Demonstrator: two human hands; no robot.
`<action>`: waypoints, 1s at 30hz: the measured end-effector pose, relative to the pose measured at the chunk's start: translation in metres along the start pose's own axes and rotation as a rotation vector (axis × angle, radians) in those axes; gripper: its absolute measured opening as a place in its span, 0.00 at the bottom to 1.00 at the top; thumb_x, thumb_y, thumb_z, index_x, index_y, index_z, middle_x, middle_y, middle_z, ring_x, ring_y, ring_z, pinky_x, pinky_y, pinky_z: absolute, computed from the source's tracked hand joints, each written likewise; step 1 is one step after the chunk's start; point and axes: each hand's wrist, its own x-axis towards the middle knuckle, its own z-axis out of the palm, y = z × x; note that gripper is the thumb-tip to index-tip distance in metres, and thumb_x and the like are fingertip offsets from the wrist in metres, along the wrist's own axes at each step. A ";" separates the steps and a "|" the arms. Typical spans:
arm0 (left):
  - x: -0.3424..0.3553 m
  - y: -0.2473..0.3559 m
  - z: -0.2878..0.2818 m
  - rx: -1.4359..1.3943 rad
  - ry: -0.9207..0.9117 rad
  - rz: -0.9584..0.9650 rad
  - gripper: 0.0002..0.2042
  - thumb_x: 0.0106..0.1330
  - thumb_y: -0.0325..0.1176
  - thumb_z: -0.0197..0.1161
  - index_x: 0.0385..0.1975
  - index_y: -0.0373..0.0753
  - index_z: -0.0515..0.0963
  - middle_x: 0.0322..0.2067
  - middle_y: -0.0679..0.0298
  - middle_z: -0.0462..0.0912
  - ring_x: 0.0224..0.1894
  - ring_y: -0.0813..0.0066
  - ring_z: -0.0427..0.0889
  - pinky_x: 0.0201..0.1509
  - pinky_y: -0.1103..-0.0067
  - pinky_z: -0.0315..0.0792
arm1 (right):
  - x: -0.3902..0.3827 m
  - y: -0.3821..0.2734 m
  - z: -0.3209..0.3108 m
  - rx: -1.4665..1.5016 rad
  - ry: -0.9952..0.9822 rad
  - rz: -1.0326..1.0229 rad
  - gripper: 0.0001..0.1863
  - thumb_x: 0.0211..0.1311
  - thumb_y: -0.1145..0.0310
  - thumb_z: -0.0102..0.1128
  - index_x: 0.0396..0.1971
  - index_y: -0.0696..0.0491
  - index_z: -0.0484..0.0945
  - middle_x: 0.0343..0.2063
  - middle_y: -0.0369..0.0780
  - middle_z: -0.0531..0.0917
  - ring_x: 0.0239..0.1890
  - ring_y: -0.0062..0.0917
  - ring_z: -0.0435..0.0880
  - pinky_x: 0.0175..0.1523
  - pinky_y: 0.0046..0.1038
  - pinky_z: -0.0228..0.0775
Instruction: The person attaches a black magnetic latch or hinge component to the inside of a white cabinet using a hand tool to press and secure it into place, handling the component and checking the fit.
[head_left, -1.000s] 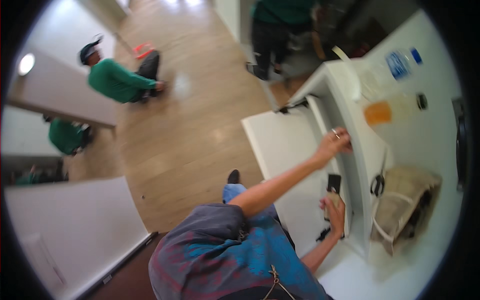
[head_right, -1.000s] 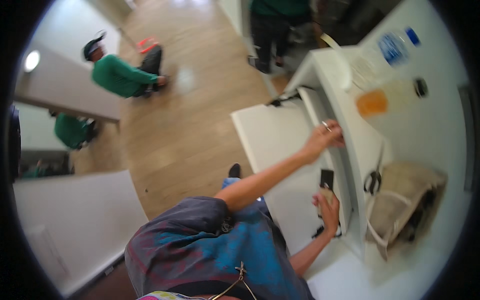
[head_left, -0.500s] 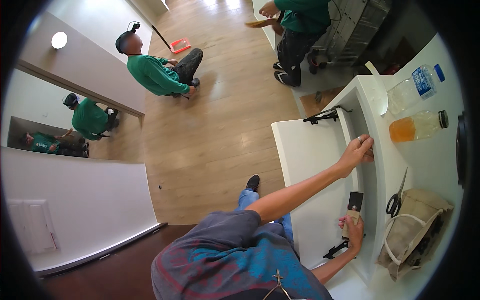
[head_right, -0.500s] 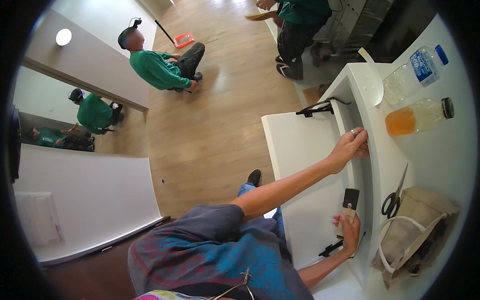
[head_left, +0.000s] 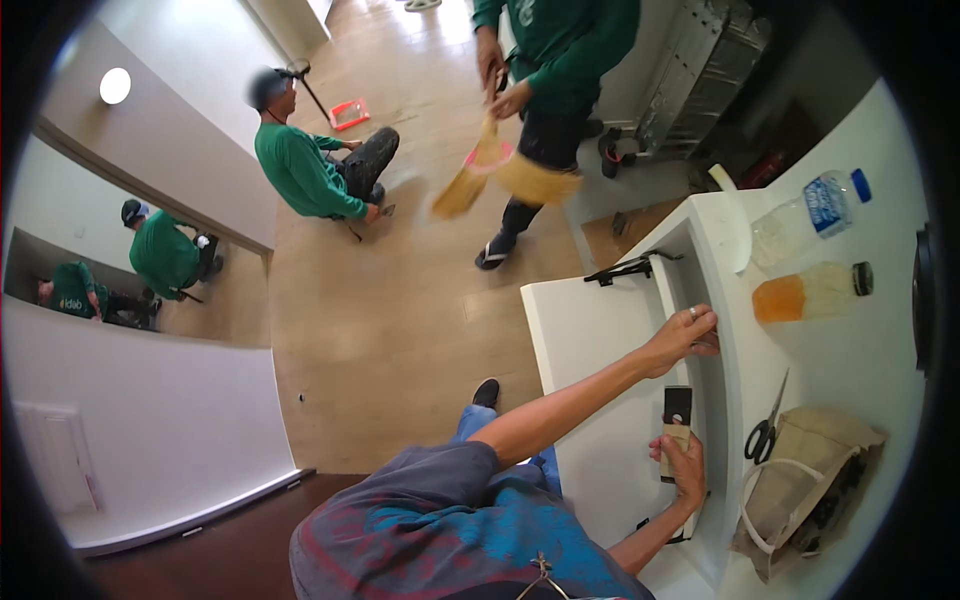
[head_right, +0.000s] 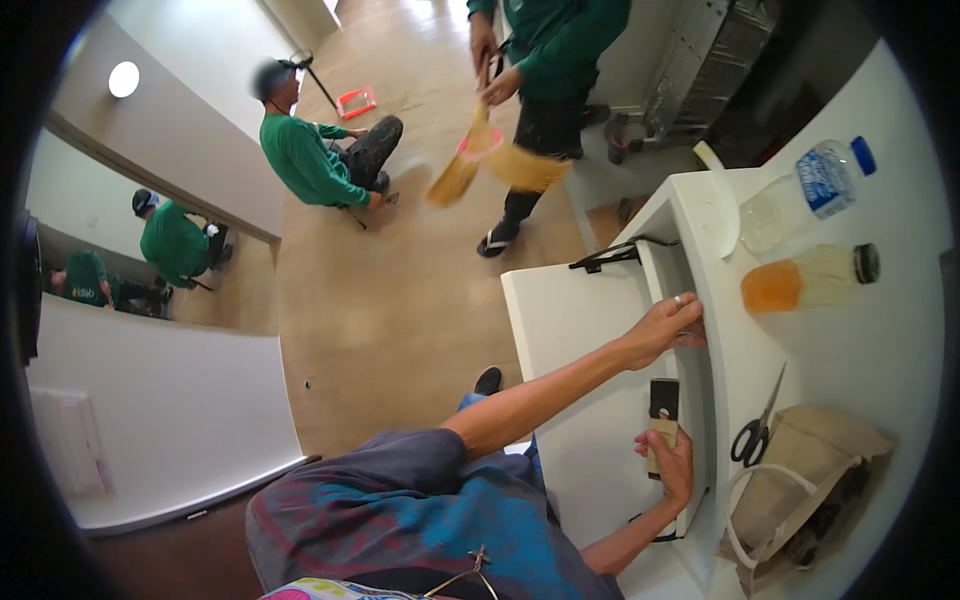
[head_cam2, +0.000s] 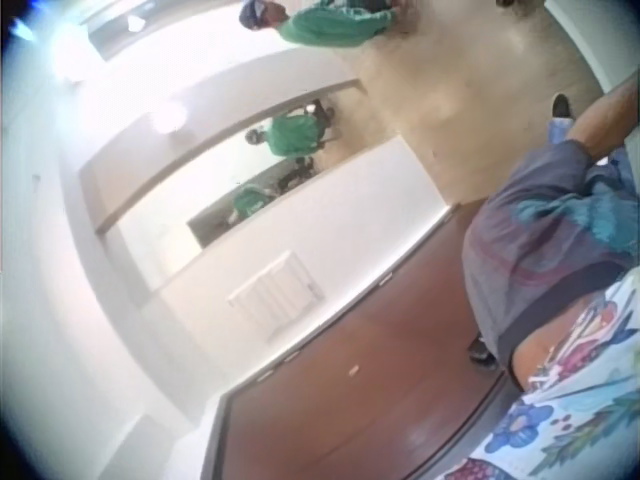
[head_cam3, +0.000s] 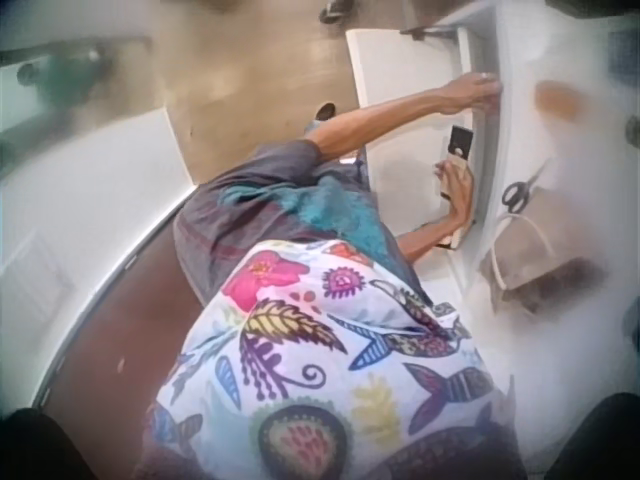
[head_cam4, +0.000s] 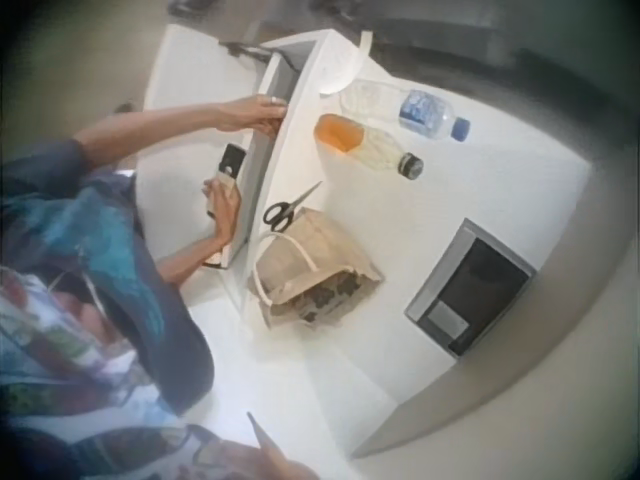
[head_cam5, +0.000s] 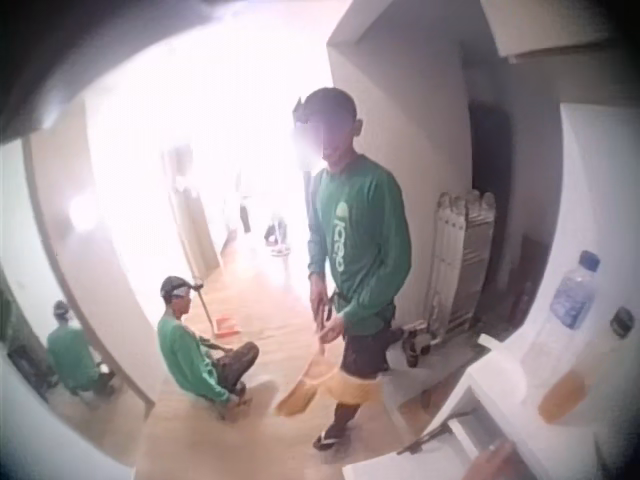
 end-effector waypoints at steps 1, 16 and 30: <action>-0.002 0.002 0.000 0.004 -0.012 -0.003 0.17 0.75 0.49 0.53 0.51 0.43 0.72 0.46 0.67 0.80 0.47 0.77 0.80 0.57 0.72 0.75 | 0.002 -0.001 0.002 -0.001 -0.016 -0.020 0.21 0.66 0.67 0.61 0.54 0.63 0.74 0.29 0.40 0.84 0.28 0.20 0.82 0.38 0.24 0.77; 0.001 0.011 -0.011 0.161 0.123 -0.068 0.17 0.73 0.49 0.55 0.46 0.41 0.73 0.38 0.65 0.79 0.41 0.70 0.82 0.51 0.70 0.78 | -0.019 0.014 0.035 0.124 0.115 -0.178 0.14 0.68 0.66 0.59 0.44 0.62 0.77 0.30 0.40 0.84 0.29 0.20 0.81 0.38 0.23 0.75; -0.011 -0.004 0.009 -0.085 -0.048 0.033 0.13 0.73 0.36 0.59 0.53 0.41 0.72 0.44 0.66 0.82 0.45 0.75 0.82 0.52 0.75 0.76 | -0.055 -0.013 0.054 -0.023 0.433 -0.320 0.18 0.71 0.63 0.57 0.51 0.60 0.76 0.30 0.38 0.84 0.30 0.18 0.82 0.38 0.21 0.75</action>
